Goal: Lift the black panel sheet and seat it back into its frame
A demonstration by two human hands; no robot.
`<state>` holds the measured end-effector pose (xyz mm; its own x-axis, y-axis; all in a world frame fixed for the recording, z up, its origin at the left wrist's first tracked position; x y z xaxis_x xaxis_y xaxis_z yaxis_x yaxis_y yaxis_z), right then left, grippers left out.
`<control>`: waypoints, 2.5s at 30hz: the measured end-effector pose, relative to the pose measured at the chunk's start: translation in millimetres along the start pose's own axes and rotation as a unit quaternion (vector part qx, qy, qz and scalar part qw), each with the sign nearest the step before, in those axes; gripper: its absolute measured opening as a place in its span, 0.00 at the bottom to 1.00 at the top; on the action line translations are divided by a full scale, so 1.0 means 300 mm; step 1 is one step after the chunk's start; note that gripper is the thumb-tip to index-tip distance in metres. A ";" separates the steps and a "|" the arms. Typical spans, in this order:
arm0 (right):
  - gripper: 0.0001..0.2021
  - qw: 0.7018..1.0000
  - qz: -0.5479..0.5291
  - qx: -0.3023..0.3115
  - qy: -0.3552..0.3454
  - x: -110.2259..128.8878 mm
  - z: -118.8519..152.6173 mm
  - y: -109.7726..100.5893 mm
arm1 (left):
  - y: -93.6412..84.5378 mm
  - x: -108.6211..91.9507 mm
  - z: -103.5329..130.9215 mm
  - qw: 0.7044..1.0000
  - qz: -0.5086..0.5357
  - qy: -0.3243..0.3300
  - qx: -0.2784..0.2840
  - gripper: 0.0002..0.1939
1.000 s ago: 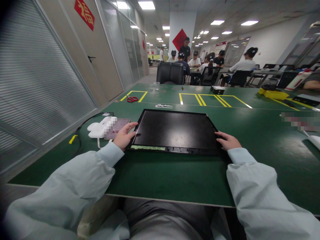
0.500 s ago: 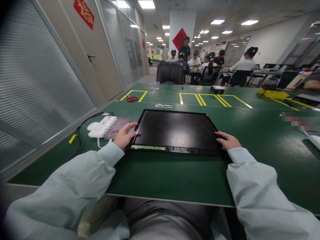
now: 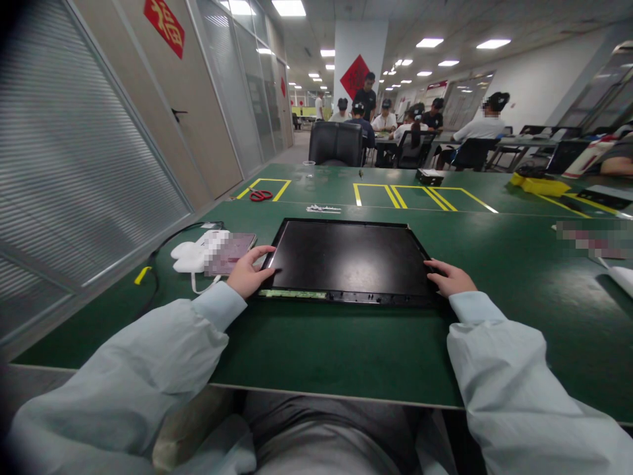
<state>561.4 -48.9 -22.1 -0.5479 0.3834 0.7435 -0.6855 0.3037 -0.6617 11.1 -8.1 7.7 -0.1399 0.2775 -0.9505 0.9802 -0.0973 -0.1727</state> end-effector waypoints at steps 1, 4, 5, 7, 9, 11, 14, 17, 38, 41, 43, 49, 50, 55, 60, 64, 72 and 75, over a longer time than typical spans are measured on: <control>0.23 1.000 -0.002 -0.005 -0.009 0.001 0.005 0.004 | 0.000 -0.003 0.003 1.000 0.001 0.003 0.008 0.33; 0.21 0.998 -0.011 -0.044 -0.035 -0.004 0.019 0.020 | 0.000 -0.006 0.004 0.999 -0.005 0.026 0.026 0.32; 0.21 0.998 -0.010 -0.058 -0.038 -0.007 0.021 0.025 | -0.001 -0.005 0.002 0.999 -0.016 0.040 0.024 0.29; 0.21 0.997 -0.002 -0.063 -0.037 -0.015 0.017 0.034 | -0.003 0.001 -0.006 0.996 -0.047 0.069 0.013 0.23; 0.21 0.998 0.000 -0.059 -0.035 -0.022 0.007 0.038 | -0.006 0.009 -0.015 0.994 -0.066 0.083 0.000 0.19; 0.21 0.998 -0.002 -0.062 -0.028 -0.028 -0.005 0.039 | -0.008 0.013 -0.022 0.996 -0.050 0.078 0.001 0.17; 0.21 0.998 0.000 -0.065 -0.018 -0.035 -0.017 0.040 | -0.013 0.002 -0.025 0.995 -0.024 0.091 0.012 0.16; 0.21 0.998 -0.002 -0.058 -0.019 -0.039 -0.023 0.041 | -0.027 -0.023 -0.020 0.979 -0.129 0.155 0.013 0.19; 0.51 0.979 0.074 0.066 -0.179 0.033 0.085 -0.020 | -0.024 -0.025 0.003 0.903 -0.316 0.219 0.189 0.22; 0.55 0.976 0.093 0.079 -0.182 0.015 0.076 -0.024 | -0.022 -0.024 0.004 0.903 -0.319 0.217 0.188 0.23; 0.55 0.974 0.104 0.086 -0.181 0.003 0.065 -0.028 | -0.021 -0.024 0.005 0.904 -0.319 0.216 0.187 0.23; 0.52 0.974 0.121 0.087 -0.173 -0.003 0.051 -0.033 | -0.021 -0.024 0.005 0.905 -0.316 0.217 0.184 0.21; 0.51 0.975 0.117 0.082 -0.171 -0.001 0.053 -0.032 | -0.021 -0.024 0.004 0.906 -0.315 0.216 0.184 0.21; 0.51 0.981 0.092 0.066 -0.160 0.013 0.067 -0.024 | -0.017 -0.023 0.003 0.910 -0.303 0.216 0.180 0.21; 0.48 0.983 0.076 0.048 -0.160 0.019 0.072 -0.020 | -0.018 -0.026 0.003 0.914 -0.294 0.215 0.178 0.20; 0.50 0.984 0.076 0.050 -0.154 0.023 0.076 -0.020 | -0.020 -0.030 0.003 0.915 -0.292 0.215 0.178 0.20; 0.46 0.982 0.058 0.033 -0.176 0.030 0.084 -0.015 | -0.017 -0.018 0.001 0.912 -0.305 0.210 0.177 0.22; 0.37 0.989 -0.004 0.002 -0.149 0.017 0.070 -0.008 | -0.020 -0.011 -0.002 0.912 -0.321 0.206 0.151 0.23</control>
<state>550.1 -65.8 -14.8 -0.6595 0.1068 0.7441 -0.6913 0.3026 -0.6562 5.7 -7.8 12.2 -0.5455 0.7001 -0.4607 0.6226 -0.0294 -0.7820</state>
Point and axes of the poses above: each hand's wrist, its own z-axis away from the middle knuckle, its own y-axis out of the palm, x = y × z, the point moved 1 cm from there along -z, towards the middle knuckle, and after that the axes turned 10 degrees about y, right-handed, at the moved point
